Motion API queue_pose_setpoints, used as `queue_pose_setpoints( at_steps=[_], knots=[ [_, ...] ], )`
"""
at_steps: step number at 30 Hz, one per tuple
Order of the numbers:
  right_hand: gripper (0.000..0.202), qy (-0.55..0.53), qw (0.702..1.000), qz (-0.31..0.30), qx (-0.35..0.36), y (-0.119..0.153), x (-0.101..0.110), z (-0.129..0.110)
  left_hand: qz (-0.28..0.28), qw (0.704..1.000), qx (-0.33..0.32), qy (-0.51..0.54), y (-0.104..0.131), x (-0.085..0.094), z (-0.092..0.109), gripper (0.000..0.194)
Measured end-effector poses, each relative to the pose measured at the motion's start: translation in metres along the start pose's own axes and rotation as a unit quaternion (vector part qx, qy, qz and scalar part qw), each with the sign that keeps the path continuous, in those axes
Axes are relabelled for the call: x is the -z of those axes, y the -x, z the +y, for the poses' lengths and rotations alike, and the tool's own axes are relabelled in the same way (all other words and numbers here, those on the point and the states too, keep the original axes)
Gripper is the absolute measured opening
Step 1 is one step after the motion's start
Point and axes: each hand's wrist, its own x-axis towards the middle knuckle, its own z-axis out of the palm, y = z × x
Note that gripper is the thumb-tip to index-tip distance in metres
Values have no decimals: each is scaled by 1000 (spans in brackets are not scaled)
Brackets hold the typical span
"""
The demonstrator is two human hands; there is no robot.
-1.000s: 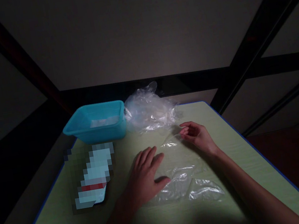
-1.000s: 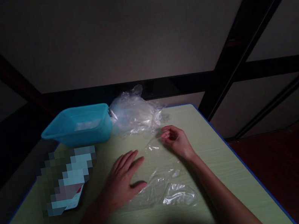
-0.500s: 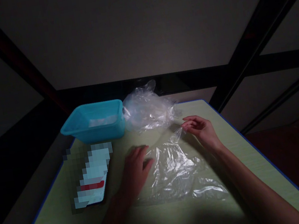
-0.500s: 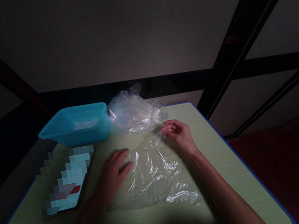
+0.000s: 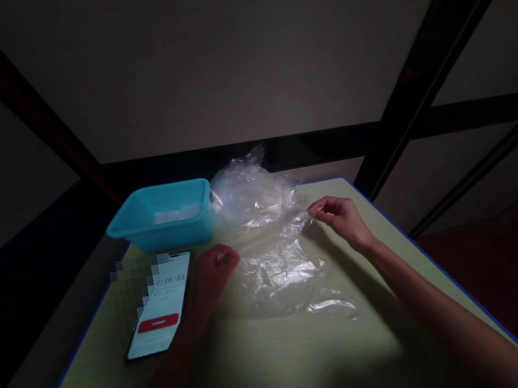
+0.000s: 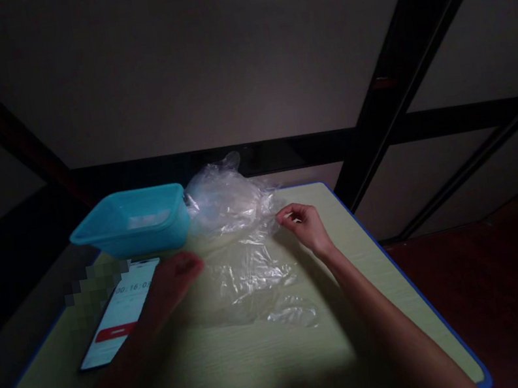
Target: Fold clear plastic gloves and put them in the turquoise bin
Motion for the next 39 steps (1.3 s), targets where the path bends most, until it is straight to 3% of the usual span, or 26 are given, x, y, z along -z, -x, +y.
queue_pose_setpoints(
  at_steps=[5,7,9,12,16,22,25,27,28,30,32,33,35,37,39],
  knots=[
    [15,-26,996,12,86,-5,18,-52,127,988,-92,7,-9,25,37,13],
    [14,-41,991,-22,129,3,33,-72,156,977,-147,12,-3,34,48,11],
    [14,-43,987,-88,126,14,50,-88,154,966,-206,4,6,41,53,8],
    [8,1,962,-266,65,35,70,-99,73,962,-263,-22,22,43,44,12],
    [9,67,877,-474,-45,60,71,-85,-53,952,-299,-36,39,30,16,22],
    [13,72,787,-595,-150,83,46,-39,-216,926,-302,-73,55,1,-13,22],
    [33,104,742,-638,-178,80,50,-40,-268,918,-282,-84,58,4,-15,19],
    [39,122,738,-632,-202,72,59,-53,-303,914,-254,-88,59,14,-13,18],
    [37,133,750,-615,-204,67,63,-60,-323,912,-240,-86,58,21,-10,18],
    [28,159,796,-560,-166,57,65,-71,-367,902,-214,-74,54,31,-4,32],
    [23,186,854,-476,-94,51,51,-73,-394,895,-199,-62,47,29,3,46],
    [24,201,884,-420,-48,50,39,-69,-380,901,-198,-68,43,22,6,43],
    [29,224,925,-305,30,54,5,-53,-296,929,-193,-112,36,-1,10,35],
    [40,256,922,-273,101,62,-30,-30,-229,934,-205,-183,32,-29,9,39],
    [47,292,908,-261,150,71,-55,-8,-210,917,-234,-245,33,-51,4,46]
  ],
)
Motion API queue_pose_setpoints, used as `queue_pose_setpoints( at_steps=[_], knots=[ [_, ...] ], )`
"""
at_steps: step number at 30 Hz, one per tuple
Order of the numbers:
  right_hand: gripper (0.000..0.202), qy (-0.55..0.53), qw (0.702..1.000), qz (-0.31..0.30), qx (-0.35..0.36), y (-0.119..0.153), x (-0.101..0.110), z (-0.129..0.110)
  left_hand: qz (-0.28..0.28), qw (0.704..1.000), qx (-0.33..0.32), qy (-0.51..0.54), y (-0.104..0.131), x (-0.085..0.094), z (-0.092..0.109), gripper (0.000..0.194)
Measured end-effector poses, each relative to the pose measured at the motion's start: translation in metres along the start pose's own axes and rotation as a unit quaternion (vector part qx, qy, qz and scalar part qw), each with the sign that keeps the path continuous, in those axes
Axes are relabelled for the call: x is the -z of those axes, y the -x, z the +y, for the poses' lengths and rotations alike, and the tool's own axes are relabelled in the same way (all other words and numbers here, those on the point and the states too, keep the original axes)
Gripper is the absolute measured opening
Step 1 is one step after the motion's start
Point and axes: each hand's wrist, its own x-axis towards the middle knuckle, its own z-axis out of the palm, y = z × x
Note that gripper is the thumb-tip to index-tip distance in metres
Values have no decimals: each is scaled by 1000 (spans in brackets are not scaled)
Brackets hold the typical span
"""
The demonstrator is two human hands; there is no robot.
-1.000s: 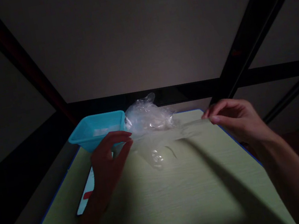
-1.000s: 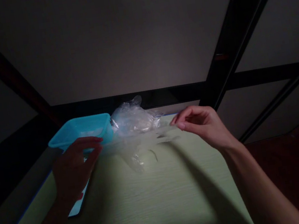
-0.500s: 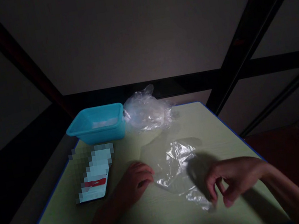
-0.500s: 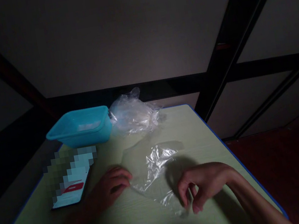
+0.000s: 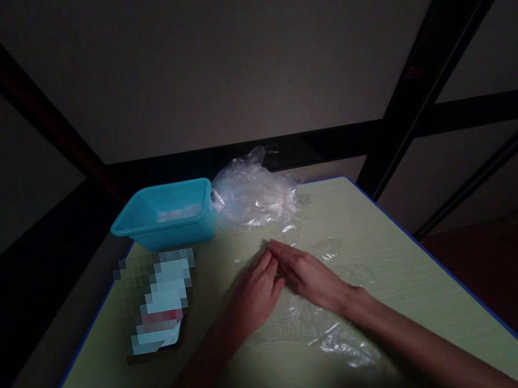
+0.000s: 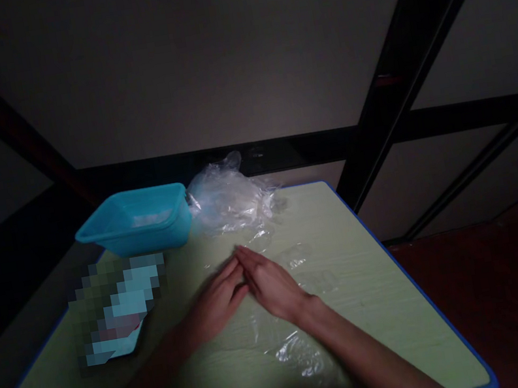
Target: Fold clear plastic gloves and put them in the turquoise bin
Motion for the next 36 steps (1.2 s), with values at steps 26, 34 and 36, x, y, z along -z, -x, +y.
queue_pose_setpoints(
  at_steps=[26,34,36],
  knots=[
    [63,289,950,-42,-113,47,19,77,33,983,37,-176,52,-3,-52,54],
    [58,257,958,-36,-121,55,27,86,35,985,44,-164,51,-1,-48,53],
    [57,241,962,-37,-124,54,30,86,30,985,51,-162,51,1,-50,52]
  ],
)
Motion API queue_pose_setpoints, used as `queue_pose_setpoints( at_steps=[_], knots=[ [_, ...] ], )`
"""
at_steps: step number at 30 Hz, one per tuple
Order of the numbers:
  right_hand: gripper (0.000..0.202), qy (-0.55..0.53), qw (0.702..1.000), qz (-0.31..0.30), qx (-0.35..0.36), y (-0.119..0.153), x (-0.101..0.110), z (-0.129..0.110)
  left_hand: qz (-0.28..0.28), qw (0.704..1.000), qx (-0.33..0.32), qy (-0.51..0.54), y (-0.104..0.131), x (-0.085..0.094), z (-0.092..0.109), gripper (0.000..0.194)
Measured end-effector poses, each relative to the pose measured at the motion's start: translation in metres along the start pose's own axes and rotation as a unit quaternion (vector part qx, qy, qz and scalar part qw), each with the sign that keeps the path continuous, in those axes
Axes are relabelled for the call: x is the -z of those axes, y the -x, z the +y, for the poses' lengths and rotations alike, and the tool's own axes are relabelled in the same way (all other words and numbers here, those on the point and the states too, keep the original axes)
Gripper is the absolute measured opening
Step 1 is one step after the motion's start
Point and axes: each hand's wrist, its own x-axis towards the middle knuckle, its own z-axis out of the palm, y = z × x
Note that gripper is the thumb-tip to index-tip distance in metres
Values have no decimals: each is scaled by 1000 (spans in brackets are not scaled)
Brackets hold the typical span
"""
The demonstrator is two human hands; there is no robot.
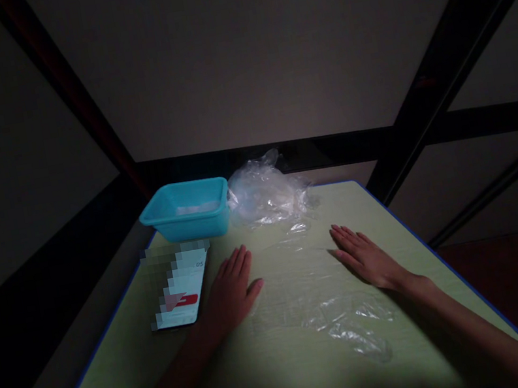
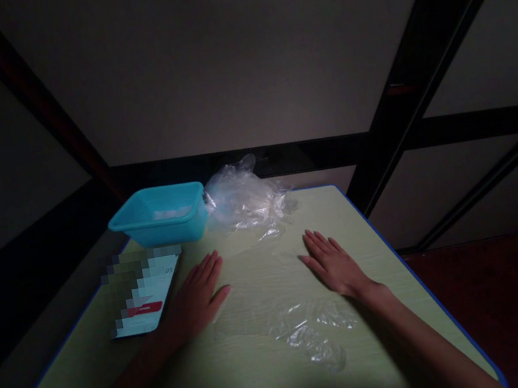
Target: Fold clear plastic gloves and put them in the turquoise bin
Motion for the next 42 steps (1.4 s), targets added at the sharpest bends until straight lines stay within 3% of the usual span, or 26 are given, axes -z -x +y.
queue_pose_setpoints(
  at_steps=[5,8,11,14,18,22,34,42],
  knots=[
    [57,-20,1000,9,-22,-1,8,0,-10,1000,7,1,-1,7,-15,52],
    [58,-25,999,9,-26,-2,12,-7,-9,1000,4,2,-6,16,-11,54],
    [55,-28,999,21,-19,-3,14,-19,1,1000,-22,11,-19,28,15,56],
    [51,-13,999,41,-17,-3,12,-34,-15,999,-40,25,-38,31,55,53],
    [50,22,998,54,-19,0,3,-45,-25,996,-77,42,-63,20,102,52],
    [50,51,998,39,-21,5,-8,-44,-34,994,-92,51,-74,3,124,52],
    [52,62,997,40,-28,7,-10,-43,-26,996,-63,49,-66,-4,117,53],
    [52,45,997,58,-27,8,-12,-42,-16,998,-49,45,-54,-6,96,49]
  ],
)
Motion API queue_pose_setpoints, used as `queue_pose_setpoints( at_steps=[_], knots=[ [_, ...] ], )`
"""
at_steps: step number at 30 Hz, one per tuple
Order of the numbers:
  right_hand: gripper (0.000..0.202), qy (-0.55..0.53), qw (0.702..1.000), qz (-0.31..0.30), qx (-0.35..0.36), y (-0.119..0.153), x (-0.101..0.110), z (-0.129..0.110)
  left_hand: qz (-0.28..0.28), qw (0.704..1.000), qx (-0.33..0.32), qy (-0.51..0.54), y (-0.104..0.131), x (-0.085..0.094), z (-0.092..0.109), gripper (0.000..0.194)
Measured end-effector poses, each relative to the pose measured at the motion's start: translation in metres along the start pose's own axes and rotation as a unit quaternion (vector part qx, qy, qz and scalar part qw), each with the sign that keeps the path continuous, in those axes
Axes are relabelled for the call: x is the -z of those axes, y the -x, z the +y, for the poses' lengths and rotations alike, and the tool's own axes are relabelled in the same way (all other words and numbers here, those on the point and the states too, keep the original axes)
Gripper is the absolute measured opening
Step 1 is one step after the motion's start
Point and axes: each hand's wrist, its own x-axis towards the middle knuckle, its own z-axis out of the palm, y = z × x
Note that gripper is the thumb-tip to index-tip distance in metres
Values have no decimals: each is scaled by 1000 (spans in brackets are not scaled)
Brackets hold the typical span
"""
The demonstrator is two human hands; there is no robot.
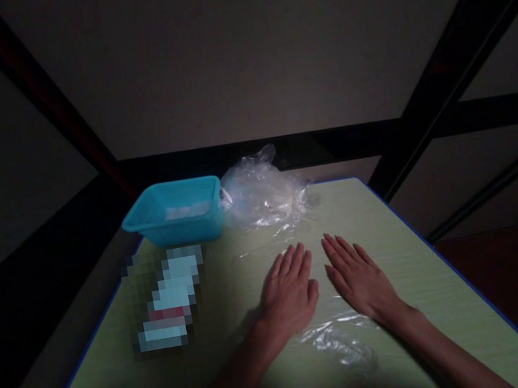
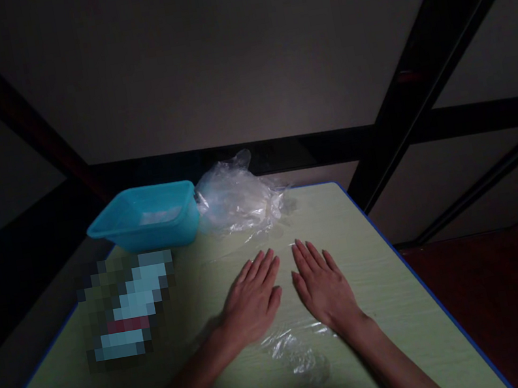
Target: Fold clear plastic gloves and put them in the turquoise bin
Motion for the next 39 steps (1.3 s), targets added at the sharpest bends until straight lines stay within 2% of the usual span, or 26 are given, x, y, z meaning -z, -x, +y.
queue_pose_setpoints(
  at_steps=[10,16,21,25,27,29,33,36,39],
  knots=[
    [53,11,1000,-18,-11,-1,4,-2,9,999,33,-4,22,8,-34,46],
    [53,1,999,-34,-18,-1,5,-3,16,998,50,-27,43,11,-68,47],
    [52,-76,996,-39,-14,-2,8,7,43,996,65,-44,61,9,-93,46],
    [53,-145,989,-7,-41,18,18,0,58,995,66,-41,63,8,-97,47],
    [53,-134,990,21,-48,34,22,-14,63,995,61,-38,60,10,-91,47],
    [54,-102,994,21,-43,51,23,-31,68,996,50,-34,54,14,-76,47],
    [54,-30,998,3,-64,69,17,-52,56,998,27,-19,41,23,-22,47],
    [54,2,997,4,-74,72,11,-53,27,1000,-5,10,33,21,24,49],
    [53,21,998,18,-62,72,7,-49,1,999,-23,25,30,13,52,49]
  ],
)
